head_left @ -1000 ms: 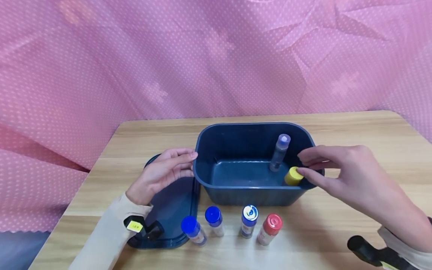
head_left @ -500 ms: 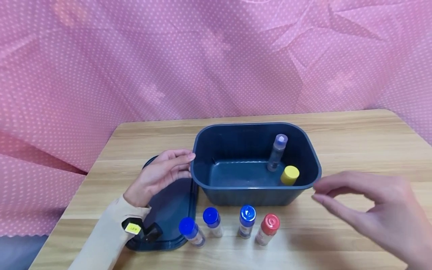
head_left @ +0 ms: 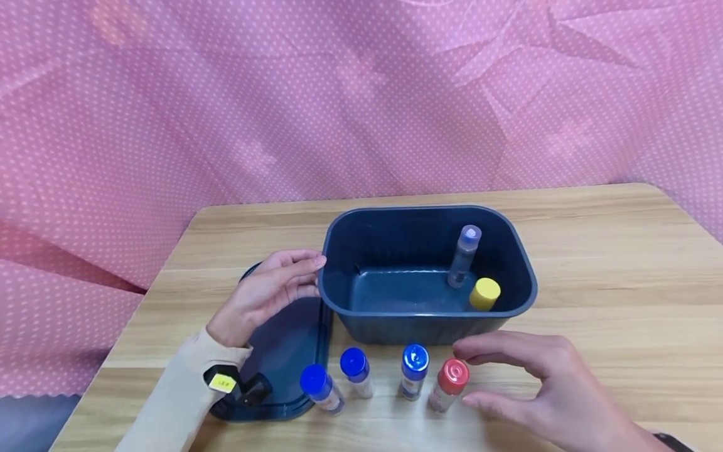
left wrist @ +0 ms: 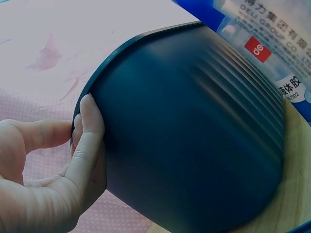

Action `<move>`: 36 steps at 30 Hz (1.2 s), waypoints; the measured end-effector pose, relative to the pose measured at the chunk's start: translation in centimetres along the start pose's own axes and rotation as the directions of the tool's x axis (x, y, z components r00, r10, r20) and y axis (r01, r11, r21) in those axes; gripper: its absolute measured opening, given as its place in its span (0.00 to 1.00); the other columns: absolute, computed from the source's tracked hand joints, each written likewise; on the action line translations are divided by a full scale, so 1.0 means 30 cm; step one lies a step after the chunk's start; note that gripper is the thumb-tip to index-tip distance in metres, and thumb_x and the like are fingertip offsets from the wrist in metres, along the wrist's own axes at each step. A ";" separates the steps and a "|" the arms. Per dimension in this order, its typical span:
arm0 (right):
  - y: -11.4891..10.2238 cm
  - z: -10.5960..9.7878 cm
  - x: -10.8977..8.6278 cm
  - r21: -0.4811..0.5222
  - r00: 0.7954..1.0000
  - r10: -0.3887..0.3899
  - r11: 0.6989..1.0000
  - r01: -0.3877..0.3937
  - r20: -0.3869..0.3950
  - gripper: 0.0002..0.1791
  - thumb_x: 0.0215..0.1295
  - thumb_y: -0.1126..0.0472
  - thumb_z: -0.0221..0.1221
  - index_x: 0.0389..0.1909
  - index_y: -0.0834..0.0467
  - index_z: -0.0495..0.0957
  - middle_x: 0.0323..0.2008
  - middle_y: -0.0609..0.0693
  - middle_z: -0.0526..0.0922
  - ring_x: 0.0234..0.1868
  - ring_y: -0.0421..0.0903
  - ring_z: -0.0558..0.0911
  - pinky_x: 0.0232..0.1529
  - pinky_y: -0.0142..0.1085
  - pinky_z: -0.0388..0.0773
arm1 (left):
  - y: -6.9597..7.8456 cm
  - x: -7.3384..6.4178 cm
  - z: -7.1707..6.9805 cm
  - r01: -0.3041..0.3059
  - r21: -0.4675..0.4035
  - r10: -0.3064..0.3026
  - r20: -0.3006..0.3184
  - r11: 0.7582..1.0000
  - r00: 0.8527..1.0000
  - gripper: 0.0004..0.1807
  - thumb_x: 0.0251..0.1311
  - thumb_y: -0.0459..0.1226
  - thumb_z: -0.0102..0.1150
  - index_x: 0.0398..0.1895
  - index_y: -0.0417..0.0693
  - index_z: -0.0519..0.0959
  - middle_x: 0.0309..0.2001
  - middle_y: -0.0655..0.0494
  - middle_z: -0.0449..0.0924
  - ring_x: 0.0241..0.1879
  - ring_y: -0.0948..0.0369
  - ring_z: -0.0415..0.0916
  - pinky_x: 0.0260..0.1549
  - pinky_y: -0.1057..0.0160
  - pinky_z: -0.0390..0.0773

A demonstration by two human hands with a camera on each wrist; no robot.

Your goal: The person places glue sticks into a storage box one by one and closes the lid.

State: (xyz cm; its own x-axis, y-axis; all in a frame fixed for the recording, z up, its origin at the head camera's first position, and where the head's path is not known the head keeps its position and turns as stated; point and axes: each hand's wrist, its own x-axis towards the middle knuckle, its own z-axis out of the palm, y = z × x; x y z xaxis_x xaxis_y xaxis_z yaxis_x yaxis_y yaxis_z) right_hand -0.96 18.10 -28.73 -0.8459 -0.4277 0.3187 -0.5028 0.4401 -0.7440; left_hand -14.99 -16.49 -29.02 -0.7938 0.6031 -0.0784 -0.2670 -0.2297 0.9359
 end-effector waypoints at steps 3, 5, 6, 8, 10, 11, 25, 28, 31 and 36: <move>0.013 0.020 -0.001 0.045 0.999 0.028 0.999 -0.029 0.023 0.26 0.54 0.59 0.71 0.55 0.45 0.78 0.47 0.39 0.84 0.45 0.38 0.83 0.46 0.32 0.81 | 0.001 -0.001 0.000 0.001 0.006 -0.001 -0.007 1.000 1.000 0.08 0.69 0.30 0.51 0.40 0.42 0.81 0.35 0.52 0.82 0.35 0.62 0.81 0.42 0.62 0.82; 0.023 0.030 -0.004 0.066 0.999 0.041 0.997 -0.043 0.026 0.25 0.54 0.60 0.70 0.55 0.46 0.78 0.47 0.40 0.84 0.45 0.39 0.83 0.46 0.32 0.81 | 0.002 -0.001 0.000 0.002 0.006 -0.002 -0.002 1.000 1.000 0.08 0.69 0.30 0.51 0.41 0.42 0.81 0.35 0.52 0.82 0.35 0.62 0.81 0.43 0.62 0.82; 0.026 0.033 -0.006 0.075 0.999 0.041 0.996 -0.043 0.026 0.25 0.54 0.60 0.70 0.55 0.47 0.78 0.47 0.41 0.84 0.45 0.39 0.83 0.46 0.32 0.81 | 0.002 -0.002 0.001 0.002 0.007 -0.002 0.001 1.000 1.000 0.08 0.69 0.30 0.51 0.41 0.42 0.81 0.36 0.52 0.82 0.35 0.62 0.81 0.43 0.62 0.82; 0.032 0.037 -0.008 0.083 0.999 0.036 0.996 -0.038 0.019 0.25 0.54 0.61 0.71 0.55 0.47 0.79 0.47 0.41 0.84 0.45 0.39 0.83 0.46 0.32 0.81 | 0.003 0.000 0.002 0.005 0.009 -0.005 0.007 1.000 1.000 0.08 0.69 0.30 0.51 0.42 0.41 0.81 0.36 0.52 0.82 0.35 0.61 0.82 0.43 0.62 0.82; 0.035 0.038 -0.011 0.094 0.999 0.030 0.995 -0.032 0.015 0.26 0.54 0.63 0.70 0.55 0.48 0.79 0.47 0.42 0.84 0.45 0.40 0.83 0.46 0.32 0.81 | 0.004 0.001 0.002 0.014 0.005 -0.014 0.003 1.000 1.000 0.08 0.69 0.30 0.51 0.42 0.41 0.80 0.36 0.51 0.83 0.36 0.61 0.82 0.43 0.61 0.82; 0.036 0.039 -0.011 0.098 0.999 0.031 0.995 -0.032 0.015 0.26 0.54 0.63 0.70 0.55 0.48 0.79 0.47 0.42 0.85 0.45 0.40 0.83 0.46 0.32 0.81 | 0.005 0.002 0.002 0.017 0.002 -0.017 0.004 1.000 1.000 0.08 0.69 0.30 0.51 0.42 0.40 0.80 0.36 0.51 0.83 0.36 0.60 0.82 0.43 0.61 0.82; 0.059 0.062 -0.005 0.150 0.998 -0.060 0.987 0.063 -0.027 0.24 0.52 0.70 0.70 0.51 0.52 0.80 0.42 0.45 0.86 0.43 0.41 0.84 0.44 0.30 0.80 | -0.003 -0.001 -0.002 0.002 -0.045 0.000 0.044 0.999 0.999 0.08 0.69 0.29 0.50 0.42 0.40 0.80 0.37 0.51 0.83 0.37 0.61 0.81 0.43 0.62 0.82; 0.060 0.064 -0.004 0.161 0.996 -0.080 0.983 0.085 -0.038 0.24 0.51 0.72 0.70 0.51 0.53 0.80 0.42 0.47 0.86 0.43 0.41 0.84 0.44 0.28 0.80 | -0.005 0.000 -0.003 0.006 -0.043 -0.004 0.040 0.999 0.999 0.08 0.69 0.30 0.51 0.43 0.40 0.80 0.37 0.51 0.83 0.37 0.60 0.82 0.44 0.62 0.82; 0.055 0.059 0.001 0.161 0.992 -0.116 0.979 0.124 -0.058 0.25 0.49 0.73 0.70 0.51 0.55 0.80 0.42 0.47 0.86 0.42 0.42 0.84 0.46 0.27 0.79 | -0.005 0.000 -0.005 0.011 -0.041 -0.010 0.035 0.999 0.999 0.07 0.69 0.30 0.51 0.43 0.40 0.80 0.37 0.51 0.83 0.37 0.60 0.82 0.44 0.62 0.82; 0.034 0.036 0.009 0.138 0.992 -0.097 0.985 0.107 -0.076 0.26 0.48 0.74 0.71 0.51 0.56 0.80 0.42 0.46 0.86 0.42 0.41 0.83 0.47 0.28 0.79 | -0.004 -0.001 -0.006 0.020 -0.036 -0.019 0.026 0.999 0.999 0.07 0.69 0.30 0.51 0.42 0.40 0.80 0.37 0.51 0.83 0.37 0.61 0.82 0.43 0.62 0.82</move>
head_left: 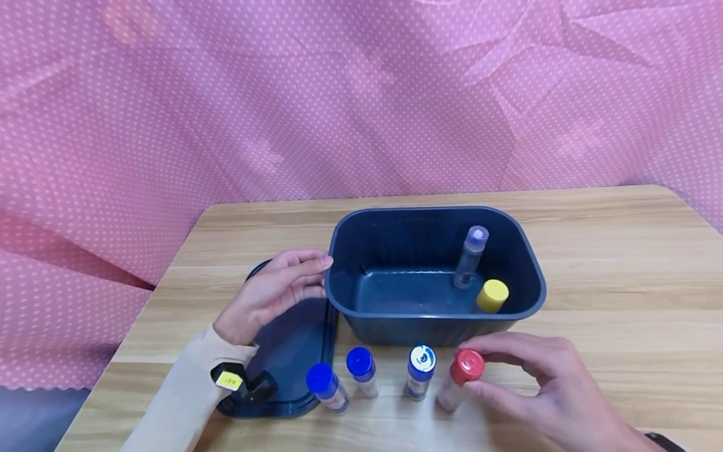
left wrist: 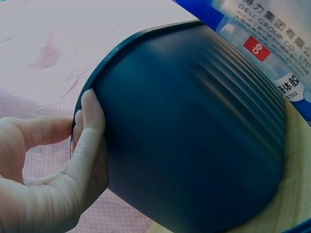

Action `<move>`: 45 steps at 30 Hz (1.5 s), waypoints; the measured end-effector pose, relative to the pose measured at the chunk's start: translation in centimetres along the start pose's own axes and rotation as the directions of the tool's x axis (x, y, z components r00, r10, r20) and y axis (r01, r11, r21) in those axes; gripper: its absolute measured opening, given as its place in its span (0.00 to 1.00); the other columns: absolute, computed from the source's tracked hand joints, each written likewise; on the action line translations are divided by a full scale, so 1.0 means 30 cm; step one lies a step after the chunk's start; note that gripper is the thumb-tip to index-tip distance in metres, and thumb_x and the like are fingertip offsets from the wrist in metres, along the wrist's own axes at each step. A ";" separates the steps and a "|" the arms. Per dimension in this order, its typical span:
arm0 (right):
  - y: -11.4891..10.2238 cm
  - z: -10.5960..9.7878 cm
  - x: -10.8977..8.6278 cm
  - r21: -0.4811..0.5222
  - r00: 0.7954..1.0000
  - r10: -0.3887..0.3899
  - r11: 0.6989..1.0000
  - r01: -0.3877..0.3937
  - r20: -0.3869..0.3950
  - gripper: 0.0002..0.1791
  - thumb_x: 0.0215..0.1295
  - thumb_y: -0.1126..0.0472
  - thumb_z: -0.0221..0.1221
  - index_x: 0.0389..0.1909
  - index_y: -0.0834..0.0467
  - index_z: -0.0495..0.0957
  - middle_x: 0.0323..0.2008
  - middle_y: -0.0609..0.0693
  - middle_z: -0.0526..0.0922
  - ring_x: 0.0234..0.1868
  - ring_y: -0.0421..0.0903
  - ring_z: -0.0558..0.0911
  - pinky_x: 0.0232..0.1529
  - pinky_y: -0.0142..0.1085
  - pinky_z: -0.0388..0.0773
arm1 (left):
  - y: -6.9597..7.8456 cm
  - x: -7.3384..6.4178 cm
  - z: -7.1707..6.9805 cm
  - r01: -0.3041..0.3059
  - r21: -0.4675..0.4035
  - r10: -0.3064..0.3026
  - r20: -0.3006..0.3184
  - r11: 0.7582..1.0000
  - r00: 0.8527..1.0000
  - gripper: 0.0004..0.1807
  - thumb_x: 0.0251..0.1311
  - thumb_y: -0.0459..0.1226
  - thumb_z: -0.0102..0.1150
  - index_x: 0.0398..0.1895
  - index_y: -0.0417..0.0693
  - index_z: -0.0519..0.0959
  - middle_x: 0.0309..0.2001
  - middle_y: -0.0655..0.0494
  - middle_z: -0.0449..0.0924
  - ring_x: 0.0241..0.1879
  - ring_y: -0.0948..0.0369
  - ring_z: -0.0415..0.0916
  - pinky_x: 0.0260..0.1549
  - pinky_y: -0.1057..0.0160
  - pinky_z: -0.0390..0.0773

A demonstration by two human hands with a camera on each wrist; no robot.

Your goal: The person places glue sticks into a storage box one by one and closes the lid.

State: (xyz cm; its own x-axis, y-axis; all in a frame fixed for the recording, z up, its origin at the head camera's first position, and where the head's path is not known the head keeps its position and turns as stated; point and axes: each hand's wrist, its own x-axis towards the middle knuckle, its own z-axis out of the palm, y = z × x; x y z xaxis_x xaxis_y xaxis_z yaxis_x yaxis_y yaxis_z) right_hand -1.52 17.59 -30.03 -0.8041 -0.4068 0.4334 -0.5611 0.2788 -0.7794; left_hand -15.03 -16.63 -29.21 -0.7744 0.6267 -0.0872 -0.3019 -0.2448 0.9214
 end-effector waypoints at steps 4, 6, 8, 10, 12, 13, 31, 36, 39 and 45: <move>-0.010 -0.016 0.004 -0.010 1.000 0.003 1.000 -0.003 -0.025 0.28 0.46 0.76 0.71 0.51 0.57 0.80 0.42 0.47 0.86 0.42 0.42 0.84 0.45 0.28 0.80 | 0.001 0.001 0.001 0.005 -0.003 -0.005 0.003 1.000 1.000 0.07 0.69 0.30 0.51 0.42 0.41 0.80 0.36 0.51 0.83 0.36 0.61 0.82 0.43 0.62 0.82; -0.013 -0.022 0.008 -0.010 0.999 -0.005 1.000 0.005 -0.038 0.28 0.45 0.77 0.71 0.50 0.58 0.80 0.43 0.48 0.86 0.42 0.42 0.84 0.45 0.27 0.80 | 0.002 0.001 0.002 0.005 -0.008 -0.005 0.006 1.000 1.000 0.07 0.69 0.30 0.51 0.41 0.41 0.80 0.36 0.51 0.83 0.36 0.61 0.82 0.43 0.63 0.82; -0.014 -0.028 0.013 -0.016 0.998 -0.031 0.999 0.031 -0.050 0.29 0.43 0.79 0.71 0.50 0.59 0.80 0.42 0.49 0.86 0.41 0.42 0.84 0.45 0.27 0.80 | 0.001 0.000 0.002 0.002 -0.010 -0.002 0.008 1.000 1.000 0.07 0.69 0.30 0.51 0.41 0.41 0.80 0.36 0.52 0.83 0.36 0.62 0.82 0.42 0.63 0.82; -0.018 -0.034 0.018 -0.021 0.998 -0.037 0.999 0.036 -0.059 0.30 0.42 0.79 0.71 0.50 0.60 0.80 0.42 0.50 0.86 0.41 0.42 0.84 0.45 0.27 0.79 | 0.000 -0.001 0.002 -0.001 -0.011 0.001 0.007 1.000 1.000 0.08 0.69 0.30 0.51 0.41 0.42 0.81 0.36 0.52 0.83 0.36 0.62 0.82 0.42 0.63 0.82; -0.021 -0.041 0.024 -0.018 0.996 -0.051 0.999 0.049 -0.069 0.30 0.41 0.80 0.71 0.50 0.61 0.80 0.42 0.50 0.86 0.41 0.42 0.83 0.45 0.27 0.79 | -0.001 0.000 0.002 -0.003 -0.010 0.003 0.005 1.000 1.000 0.08 0.69 0.29 0.50 0.41 0.42 0.81 0.36 0.52 0.83 0.36 0.62 0.82 0.42 0.63 0.82; -0.023 -0.044 0.027 -0.008 0.995 -0.059 0.998 0.059 -0.076 0.31 0.40 0.80 0.71 0.50 0.62 0.80 0.42 0.51 0.86 0.41 0.42 0.83 0.45 0.27 0.79 | -0.001 0.000 0.002 -0.003 -0.009 0.003 0.005 1.000 1.000 0.08 0.69 0.29 0.50 0.41 0.42 0.81 0.36 0.52 0.83 0.36 0.62 0.82 0.42 0.63 0.82; 0.005 -0.082 0.066 0.215 0.953 -0.263 0.932 0.291 -0.152 0.28 0.37 0.85 0.69 0.46 0.75 0.77 0.41 0.62 0.84 0.43 0.49 0.82 0.51 0.29 0.78 | -0.010 -0.004 0.003 -0.011 0.011 0.011 -0.003 1.000 1.000 0.08 0.70 0.30 0.50 0.42 0.42 0.80 0.37 0.51 0.83 0.37 0.61 0.82 0.42 0.63 0.82; 0.027 -0.088 0.079 0.236 0.939 -0.302 0.912 0.334 -0.163 0.27 0.37 0.85 0.68 0.45 0.78 0.76 0.40 0.64 0.83 0.41 0.50 0.82 0.50 0.31 0.78 | -0.016 -0.005 0.002 -0.004 0.011 0.004 -0.014 1.000 1.000 0.07 0.69 0.30 0.51 0.41 0.42 0.80 0.36 0.52 0.83 0.36 0.61 0.82 0.42 0.63 0.82; 0.032 -0.091 0.087 0.249 0.931 -0.313 0.902 0.353 -0.185 0.27 0.37 0.86 0.68 0.45 0.79 0.76 0.39 0.65 0.83 0.40 0.51 0.82 0.48 0.31 0.79 | -0.017 -0.004 0.004 0.001 0.013 -0.001 -0.024 1.000 1.000 0.07 0.69 0.30 0.51 0.41 0.41 0.80 0.36 0.52 0.83 0.36 0.61 0.81 0.41 0.64 0.83; 0.027 -0.105 0.115 0.296 0.917 -0.334 0.873 0.388 -0.219 0.26 0.38 0.87 0.65 0.44 0.83 0.74 0.39 0.69 0.82 0.39 0.55 0.83 0.47 0.34 0.80 | -0.012 -0.010 0.004 0.004 0.018 -0.003 -0.028 1.000 1.000 0.07 0.69 0.30 0.51 0.41 0.42 0.79 0.36 0.52 0.82 0.35 0.62 0.81 0.41 0.64 0.83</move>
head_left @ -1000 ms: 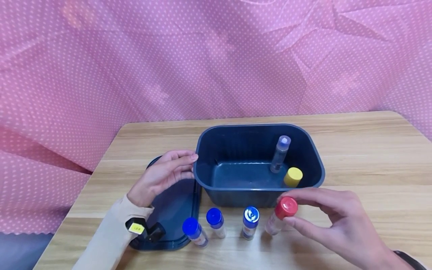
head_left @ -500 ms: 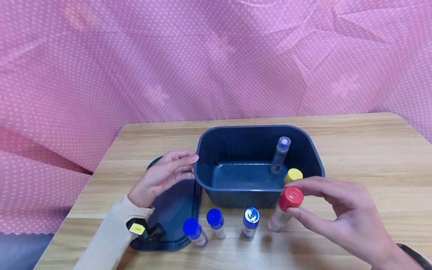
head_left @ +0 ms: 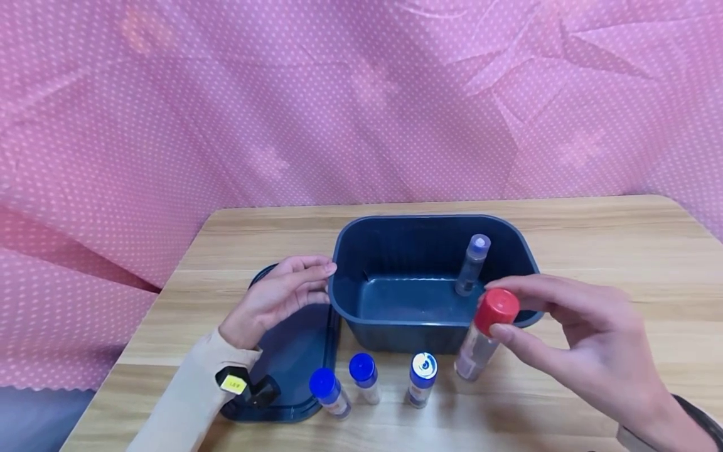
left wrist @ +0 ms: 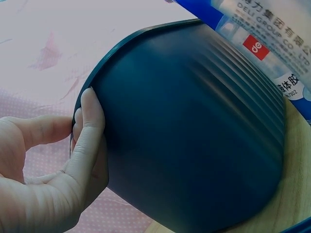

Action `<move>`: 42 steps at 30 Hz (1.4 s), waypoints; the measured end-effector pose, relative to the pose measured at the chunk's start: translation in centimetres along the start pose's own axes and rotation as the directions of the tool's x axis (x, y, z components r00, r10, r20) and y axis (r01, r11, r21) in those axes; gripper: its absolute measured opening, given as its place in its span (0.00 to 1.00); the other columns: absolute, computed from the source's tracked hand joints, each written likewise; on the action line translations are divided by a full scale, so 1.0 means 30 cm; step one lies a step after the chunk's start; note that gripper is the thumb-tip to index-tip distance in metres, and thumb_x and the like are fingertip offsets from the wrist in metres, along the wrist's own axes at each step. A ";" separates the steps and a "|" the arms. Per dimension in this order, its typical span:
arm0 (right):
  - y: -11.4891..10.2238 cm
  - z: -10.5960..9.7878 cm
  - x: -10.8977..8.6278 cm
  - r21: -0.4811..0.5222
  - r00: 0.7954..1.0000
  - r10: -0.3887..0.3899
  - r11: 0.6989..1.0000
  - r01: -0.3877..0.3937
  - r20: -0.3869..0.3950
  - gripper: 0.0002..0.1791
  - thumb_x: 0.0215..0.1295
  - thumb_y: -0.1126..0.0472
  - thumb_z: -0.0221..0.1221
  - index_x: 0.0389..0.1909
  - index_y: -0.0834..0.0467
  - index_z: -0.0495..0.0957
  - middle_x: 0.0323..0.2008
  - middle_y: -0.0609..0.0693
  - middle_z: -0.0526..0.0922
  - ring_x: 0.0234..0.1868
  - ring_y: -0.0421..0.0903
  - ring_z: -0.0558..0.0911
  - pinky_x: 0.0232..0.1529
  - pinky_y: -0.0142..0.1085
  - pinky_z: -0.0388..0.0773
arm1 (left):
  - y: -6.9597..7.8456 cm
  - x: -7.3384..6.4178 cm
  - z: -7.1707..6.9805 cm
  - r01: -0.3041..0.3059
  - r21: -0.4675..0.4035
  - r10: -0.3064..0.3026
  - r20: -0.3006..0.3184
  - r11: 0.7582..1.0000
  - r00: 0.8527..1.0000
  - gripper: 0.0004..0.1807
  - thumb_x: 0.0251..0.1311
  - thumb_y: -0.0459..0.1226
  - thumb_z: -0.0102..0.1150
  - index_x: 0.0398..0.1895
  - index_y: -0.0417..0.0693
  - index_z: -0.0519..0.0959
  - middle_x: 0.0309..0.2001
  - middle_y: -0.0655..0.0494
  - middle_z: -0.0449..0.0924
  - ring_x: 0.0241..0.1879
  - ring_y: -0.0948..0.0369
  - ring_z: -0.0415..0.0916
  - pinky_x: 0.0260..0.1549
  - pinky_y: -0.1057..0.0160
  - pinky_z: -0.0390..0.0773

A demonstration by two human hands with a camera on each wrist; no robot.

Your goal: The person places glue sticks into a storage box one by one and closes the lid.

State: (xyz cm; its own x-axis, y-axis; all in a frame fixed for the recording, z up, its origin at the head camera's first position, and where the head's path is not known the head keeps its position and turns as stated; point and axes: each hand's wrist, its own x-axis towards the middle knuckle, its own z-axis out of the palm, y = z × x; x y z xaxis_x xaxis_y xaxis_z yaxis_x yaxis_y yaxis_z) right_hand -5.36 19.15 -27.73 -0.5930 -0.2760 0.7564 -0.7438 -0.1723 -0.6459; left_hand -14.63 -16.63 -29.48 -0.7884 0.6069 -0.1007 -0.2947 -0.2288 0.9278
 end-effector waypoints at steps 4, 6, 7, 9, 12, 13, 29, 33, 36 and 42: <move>-0.012 -0.009 0.030 0.022 1.000 0.004 1.000 -0.003 -0.020 0.25 0.39 0.88 0.64 0.44 0.83 0.74 0.39 0.71 0.81 0.40 0.56 0.82 0.45 0.34 0.80 | -0.001 -0.003 0.000 0.005 -0.001 -0.005 0.007 1.000 1.000 0.07 0.70 0.30 0.50 0.41 0.42 0.79 0.36 0.52 0.83 0.35 0.62 0.81 0.41 0.64 0.83; -0.021 -0.016 0.049 0.036 0.999 0.001 0.999 0.000 -0.045 0.24 0.38 0.89 0.64 0.43 0.84 0.73 0.38 0.72 0.81 0.39 0.56 0.82 0.45 0.35 0.80 | 0.000 -0.004 0.000 0.007 -0.002 -0.007 0.006 1.000 1.000 0.07 0.70 0.30 0.50 0.41 0.42 0.79 0.36 0.52 0.83 0.36 0.61 0.82 0.41 0.64 0.83; -0.025 -0.021 0.059 0.046 0.998 -0.002 0.999 0.005 -0.061 0.24 0.38 0.89 0.63 0.42 0.85 0.73 0.38 0.73 0.80 0.39 0.57 0.81 0.46 0.35 0.80 | 0.001 -0.005 0.000 0.006 0.000 -0.006 0.005 1.000 1.000 0.07 0.70 0.30 0.50 0.41 0.41 0.79 0.36 0.52 0.83 0.36 0.61 0.82 0.41 0.64 0.83; -0.032 -0.030 0.075 0.059 0.995 -0.003 0.998 0.009 -0.098 0.24 0.37 0.90 0.63 0.42 0.86 0.72 0.38 0.74 0.80 0.39 0.58 0.82 0.46 0.36 0.81 | 0.002 -0.005 0.001 0.005 0.006 -0.005 0.001 1.000 1.000 0.07 0.70 0.30 0.50 0.42 0.41 0.79 0.36 0.52 0.83 0.36 0.61 0.82 0.41 0.64 0.83; -0.038 -0.039 0.091 0.084 0.988 -0.002 0.996 0.015 -0.155 0.24 0.36 0.92 0.61 0.41 0.88 0.71 0.38 0.76 0.79 0.38 0.59 0.83 0.45 0.38 0.82 | 0.002 -0.004 0.000 0.008 0.011 -0.008 -0.005 1.000 1.000 0.07 0.70 0.30 0.50 0.41 0.41 0.79 0.36 0.51 0.83 0.35 0.61 0.82 0.41 0.63 0.83; -0.041 -0.041 0.095 0.088 0.986 0.003 0.996 0.012 -0.168 0.24 0.36 0.92 0.61 0.41 0.88 0.71 0.38 0.77 0.79 0.38 0.60 0.83 0.45 0.38 0.82 | 0.002 -0.004 0.000 0.009 0.015 -0.009 -0.005 1.000 1.000 0.07 0.70 0.30 0.50 0.42 0.41 0.79 0.36 0.51 0.83 0.35 0.61 0.82 0.41 0.64 0.83; -0.057 -0.038 0.149 0.070 0.970 0.041 0.997 -0.025 -0.238 0.24 0.38 0.92 0.60 0.43 0.88 0.70 0.40 0.78 0.77 0.38 0.62 0.83 0.44 0.39 0.82 | 0.002 -0.003 0.000 0.006 -0.001 -0.006 0.004 1.000 1.000 0.08 0.70 0.30 0.50 0.42 0.43 0.80 0.36 0.52 0.83 0.35 0.62 0.82 0.42 0.64 0.83; -0.058 -0.038 0.155 0.074 0.973 0.055 0.996 -0.039 -0.225 0.24 0.40 0.92 0.60 0.44 0.87 0.70 0.40 0.78 0.77 0.37 0.62 0.84 0.44 0.39 0.82 | 0.001 -0.001 -0.003 0.007 -0.005 -0.007 0.004 1.000 1.000 0.07 0.70 0.30 0.50 0.41 0.43 0.80 0.36 0.52 0.83 0.35 0.62 0.81 0.41 0.64 0.83; -0.060 -0.037 0.158 0.065 0.972 0.064 0.997 -0.051 -0.225 0.24 0.41 0.91 0.60 0.44 0.87 0.71 0.40 0.78 0.78 0.37 0.61 0.84 0.43 0.38 0.82 | 0.002 -0.001 -0.004 0.011 -0.004 -0.011 0.001 1.000 1.000 0.07 0.69 0.30 0.50 0.41 0.43 0.80 0.35 0.52 0.83 0.35 0.62 0.81 0.41 0.64 0.83; -0.053 -0.034 0.163 0.066 0.971 0.065 0.997 -0.051 -0.231 0.24 0.41 0.91 0.60 0.45 0.86 0.71 0.39 0.78 0.78 0.37 0.61 0.84 0.44 0.38 0.82 | 0.003 -0.001 -0.004 0.012 0.002 -0.012 -0.002 1.000 1.000 0.07 0.69 0.30 0.50 0.41 0.42 0.79 0.35 0.52 0.82 0.34 0.62 0.81 0.41 0.64 0.83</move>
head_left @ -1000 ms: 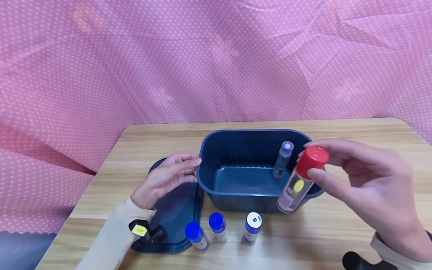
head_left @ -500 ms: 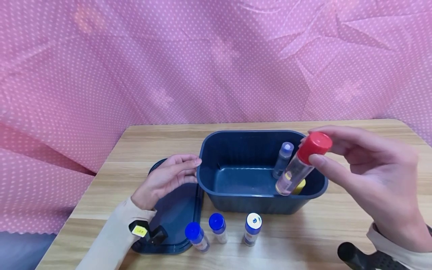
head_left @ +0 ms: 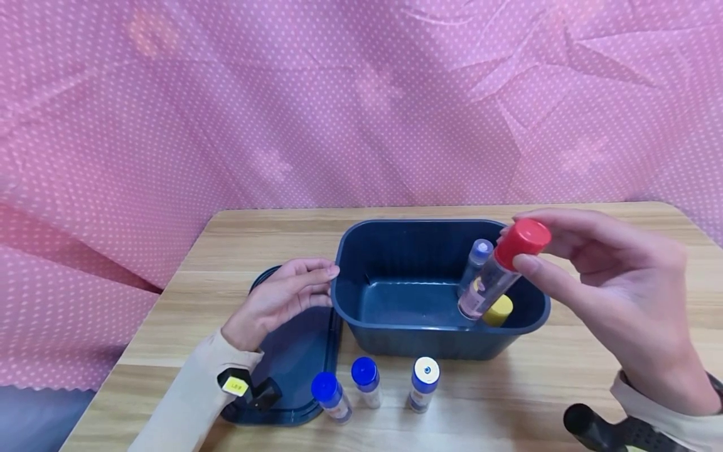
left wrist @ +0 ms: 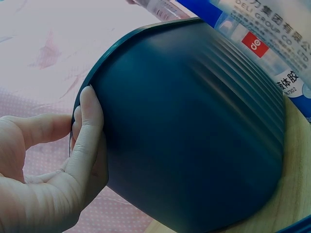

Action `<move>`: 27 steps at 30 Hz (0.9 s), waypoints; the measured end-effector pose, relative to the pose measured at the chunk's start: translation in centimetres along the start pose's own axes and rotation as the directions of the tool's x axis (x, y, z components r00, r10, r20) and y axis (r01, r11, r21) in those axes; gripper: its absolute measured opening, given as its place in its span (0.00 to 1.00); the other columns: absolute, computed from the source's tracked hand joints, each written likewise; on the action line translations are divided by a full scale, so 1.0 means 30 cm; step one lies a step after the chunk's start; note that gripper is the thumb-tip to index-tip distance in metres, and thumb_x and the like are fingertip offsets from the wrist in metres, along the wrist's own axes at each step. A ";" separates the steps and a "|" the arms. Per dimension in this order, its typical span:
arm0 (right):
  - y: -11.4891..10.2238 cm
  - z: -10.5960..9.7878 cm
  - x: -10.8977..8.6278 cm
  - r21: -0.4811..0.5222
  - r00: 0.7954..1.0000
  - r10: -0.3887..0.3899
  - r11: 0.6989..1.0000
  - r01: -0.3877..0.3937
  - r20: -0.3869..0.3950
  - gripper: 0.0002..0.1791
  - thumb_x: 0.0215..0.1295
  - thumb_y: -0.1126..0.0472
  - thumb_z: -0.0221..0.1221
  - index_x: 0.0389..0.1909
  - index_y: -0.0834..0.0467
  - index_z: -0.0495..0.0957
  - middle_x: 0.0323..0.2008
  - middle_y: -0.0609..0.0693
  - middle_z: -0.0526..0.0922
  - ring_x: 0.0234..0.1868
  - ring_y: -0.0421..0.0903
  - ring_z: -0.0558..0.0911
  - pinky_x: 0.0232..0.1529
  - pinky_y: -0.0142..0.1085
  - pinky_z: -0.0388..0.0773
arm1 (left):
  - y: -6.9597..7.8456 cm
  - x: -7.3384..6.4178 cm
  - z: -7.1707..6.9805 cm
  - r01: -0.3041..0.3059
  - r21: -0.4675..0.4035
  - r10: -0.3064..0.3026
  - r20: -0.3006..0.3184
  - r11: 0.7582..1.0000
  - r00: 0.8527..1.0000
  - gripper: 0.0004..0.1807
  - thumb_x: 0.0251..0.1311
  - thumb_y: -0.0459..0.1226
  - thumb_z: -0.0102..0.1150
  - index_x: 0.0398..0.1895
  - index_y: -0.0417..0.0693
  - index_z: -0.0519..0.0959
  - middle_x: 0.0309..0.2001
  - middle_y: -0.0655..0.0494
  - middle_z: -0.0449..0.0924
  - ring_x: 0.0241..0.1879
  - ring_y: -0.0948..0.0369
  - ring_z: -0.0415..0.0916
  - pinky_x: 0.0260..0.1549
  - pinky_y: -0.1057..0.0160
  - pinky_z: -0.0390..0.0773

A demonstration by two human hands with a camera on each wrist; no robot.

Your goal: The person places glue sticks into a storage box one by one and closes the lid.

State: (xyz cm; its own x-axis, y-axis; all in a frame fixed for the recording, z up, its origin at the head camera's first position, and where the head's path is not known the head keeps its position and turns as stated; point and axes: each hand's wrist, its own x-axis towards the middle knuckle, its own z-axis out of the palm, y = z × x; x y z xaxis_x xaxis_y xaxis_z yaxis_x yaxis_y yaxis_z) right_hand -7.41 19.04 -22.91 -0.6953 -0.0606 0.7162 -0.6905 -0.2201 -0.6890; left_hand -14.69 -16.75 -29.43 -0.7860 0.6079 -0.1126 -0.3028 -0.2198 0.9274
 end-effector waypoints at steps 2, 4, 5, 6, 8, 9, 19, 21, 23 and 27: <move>0.004 0.000 0.001 -0.003 1.000 -0.001 1.000 0.001 0.004 0.24 0.42 0.91 0.60 0.45 0.86 0.71 0.39 0.77 0.78 0.37 0.61 0.84 0.44 0.38 0.82 | 0.000 0.000 0.000 0.000 -0.001 0.000 0.000 1.000 1.000 0.07 0.69 0.30 0.50 0.41 0.42 0.79 0.35 0.52 0.82 0.34 0.62 0.81 0.41 0.64 0.83; 0.008 0.000 0.003 -0.001 1.000 0.000 1.000 0.000 0.008 0.24 0.42 0.90 0.60 0.45 0.86 0.71 0.39 0.77 0.78 0.37 0.61 0.84 0.44 0.37 0.82 | 0.000 -0.001 0.001 0.000 -0.002 0.000 0.000 1.000 1.000 0.07 0.69 0.29 0.50 0.41 0.42 0.79 0.35 0.52 0.83 0.35 0.62 0.81 0.41 0.64 0.83; 0.010 -0.001 0.004 -0.005 1.000 0.002 1.000 -0.002 0.009 0.24 0.42 0.90 0.60 0.45 0.86 0.71 0.39 0.77 0.79 0.37 0.61 0.84 0.44 0.37 0.81 | -0.001 -0.001 0.001 -0.001 -0.001 0.001 0.001 1.000 1.000 0.07 0.69 0.29 0.50 0.41 0.42 0.79 0.35 0.52 0.83 0.35 0.62 0.81 0.41 0.64 0.83; 0.011 -0.001 0.004 -0.006 1.000 0.005 1.000 -0.005 0.010 0.23 0.43 0.90 0.60 0.45 0.85 0.71 0.39 0.77 0.79 0.37 0.61 0.84 0.44 0.37 0.81 | -0.001 -0.001 0.001 -0.001 -0.001 0.001 0.001 1.000 1.000 0.07 0.69 0.30 0.50 0.41 0.42 0.79 0.35 0.52 0.83 0.35 0.62 0.81 0.41 0.64 0.83; 0.012 -0.002 0.003 -0.017 1.000 0.015 1.000 -0.015 0.006 0.23 0.43 0.90 0.60 0.45 0.85 0.71 0.38 0.77 0.79 0.37 0.60 0.84 0.44 0.36 0.81 | -0.001 -0.001 0.000 0.001 -0.002 -0.001 0.002 1.000 1.000 0.07 0.69 0.30 0.50 0.42 0.42 0.79 0.36 0.52 0.83 0.35 0.62 0.82 0.41 0.64 0.83; 0.012 -0.002 0.003 -0.030 1.000 0.022 0.999 -0.022 0.000 0.23 0.43 0.90 0.61 0.45 0.85 0.72 0.38 0.76 0.79 0.37 0.59 0.84 0.44 0.36 0.81 | -0.001 -0.001 0.000 0.001 -0.001 -0.001 0.003 1.000 1.000 0.07 0.69 0.30 0.50 0.42 0.42 0.79 0.36 0.52 0.83 0.35 0.62 0.82 0.41 0.64 0.83; 0.016 0.008 0.013 -0.174 0.995 0.090 0.980 -0.094 -0.033 0.22 0.46 0.86 0.63 0.47 0.79 0.75 0.39 0.71 0.81 0.37 0.53 0.85 0.44 0.32 0.81 | 0.002 -0.002 0.002 0.008 -0.015 -0.008 -0.005 1.000 1.000 0.08 0.70 0.30 0.49 0.42 0.42 0.80 0.35 0.52 0.83 0.34 0.61 0.82 0.41 0.64 0.83; 0.016 0.012 0.018 -0.210 0.992 0.117 0.970 -0.122 -0.037 0.22 0.47 0.85 0.64 0.47 0.78 0.76 0.40 0.69 0.82 0.37 0.51 0.85 0.44 0.31 0.81 | 0.002 -0.002 0.002 0.009 -0.014 -0.009 -0.008 1.000 1.000 0.08 0.70 0.30 0.49 0.42 0.42 0.80 0.35 0.52 0.83 0.34 0.61 0.82 0.41 0.64 0.83; 0.018 0.015 0.022 -0.219 0.989 0.142 0.965 -0.146 -0.034 0.22 0.47 0.84 0.64 0.47 0.77 0.77 0.40 0.68 0.83 0.38 0.51 0.85 0.45 0.31 0.80 | 0.000 -0.001 0.001 0.007 -0.012 -0.007 -0.008 1.000 1.000 0.08 0.70 0.30 0.49 0.42 0.41 0.80 0.35 0.52 0.83 0.34 0.61 0.82 0.41 0.64 0.83; 0.027 0.021 0.024 -0.193 0.987 0.160 0.968 -0.160 -0.013 0.21 0.48 0.85 0.63 0.47 0.77 0.77 0.39 0.65 0.84 0.37 0.50 0.85 0.44 0.30 0.80 | -0.003 0.002 0.000 0.002 -0.007 -0.002 -0.007 1.000 1.000 0.07 0.70 0.30 0.50 0.41 0.42 0.80 0.35 0.52 0.83 0.34 0.61 0.82 0.41 0.64 0.83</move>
State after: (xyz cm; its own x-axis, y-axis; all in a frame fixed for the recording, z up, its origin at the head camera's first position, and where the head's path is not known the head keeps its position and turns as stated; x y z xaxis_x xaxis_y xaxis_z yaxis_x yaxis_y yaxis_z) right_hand -8.34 18.22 -22.89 -0.7995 -0.0825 0.5949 -0.5958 -0.0158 -0.8030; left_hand -14.70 -16.71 -29.53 -0.7892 0.6028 -0.1175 -0.3082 -0.2233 0.9247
